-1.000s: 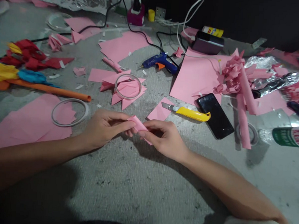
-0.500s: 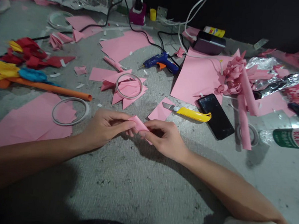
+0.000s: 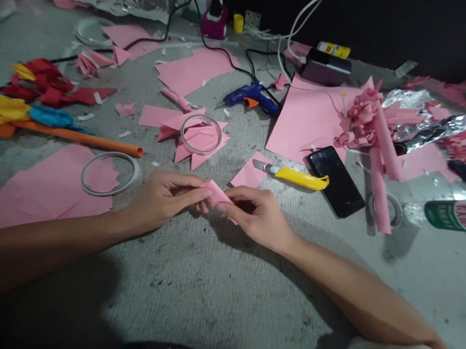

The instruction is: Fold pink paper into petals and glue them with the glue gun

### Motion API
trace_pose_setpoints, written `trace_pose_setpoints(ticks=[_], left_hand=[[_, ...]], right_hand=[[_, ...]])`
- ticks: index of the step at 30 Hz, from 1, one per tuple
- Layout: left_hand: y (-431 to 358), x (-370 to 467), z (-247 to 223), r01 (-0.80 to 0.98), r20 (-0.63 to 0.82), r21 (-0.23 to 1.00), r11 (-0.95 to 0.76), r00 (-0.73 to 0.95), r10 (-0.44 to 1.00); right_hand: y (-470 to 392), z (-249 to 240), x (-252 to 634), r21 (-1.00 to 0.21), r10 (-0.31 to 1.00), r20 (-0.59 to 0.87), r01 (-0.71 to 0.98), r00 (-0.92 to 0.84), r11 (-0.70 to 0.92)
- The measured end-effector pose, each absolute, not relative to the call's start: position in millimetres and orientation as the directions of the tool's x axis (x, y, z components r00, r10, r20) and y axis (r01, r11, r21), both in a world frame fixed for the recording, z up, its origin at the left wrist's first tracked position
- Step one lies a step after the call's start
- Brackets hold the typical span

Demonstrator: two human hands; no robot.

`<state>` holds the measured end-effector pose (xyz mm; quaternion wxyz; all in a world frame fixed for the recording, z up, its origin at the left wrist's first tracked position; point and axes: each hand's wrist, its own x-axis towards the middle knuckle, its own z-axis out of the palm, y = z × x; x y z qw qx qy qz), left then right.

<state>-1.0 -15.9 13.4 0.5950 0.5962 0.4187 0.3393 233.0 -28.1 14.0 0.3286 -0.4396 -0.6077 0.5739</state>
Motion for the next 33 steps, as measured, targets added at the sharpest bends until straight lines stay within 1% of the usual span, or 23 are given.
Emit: trace_pose_setpoints(ticks=[9,14,16,20,26,30,33], left_hand=[[-16.0,-1.5,12.9,0.067,-0.081,0.996,0.057,0.433,0.898],[-15.9,-1.7,13.6,0.053,-0.079,0.997,0.062,0.449,0.890],[-16.1,-1.7,13.8,0.068,-0.091,0.995,0.066,0.469,0.879],[-17.0,-1.1,14.3,0.094,-0.100,0.994,0.061,0.495,0.863],[-17.8,0.9,15.4,0.087,-0.088,0.995,0.051,0.498,0.863],[-17.3,1.3,14.8,0.090,-0.096,0.994,0.059,0.500,0.861],[-16.9,1.4,13.1,0.080,-0.107,0.994,0.077,0.497,0.861]], right_hand=[[-28.7,13.4,233.2,-0.987,0.908,-0.095,0.158,-0.408,-0.032],[-27.9,17.2,235.8,-0.974,0.903,-0.044,0.221,-0.427,0.057],[-27.6,17.2,236.7,-0.974,0.895,-0.024,0.212,-0.446,0.080],[-28.0,15.8,236.4,-0.980,0.886,-0.019,0.182,-0.463,0.074],[-29.8,17.4,234.4,-0.981,0.882,-0.080,0.195,-0.464,0.014],[-29.4,17.2,234.6,-0.984,0.883,-0.036,0.171,-0.468,0.050],[-28.8,16.3,235.5,-0.982,0.882,-0.035,0.180,-0.470,0.058]])
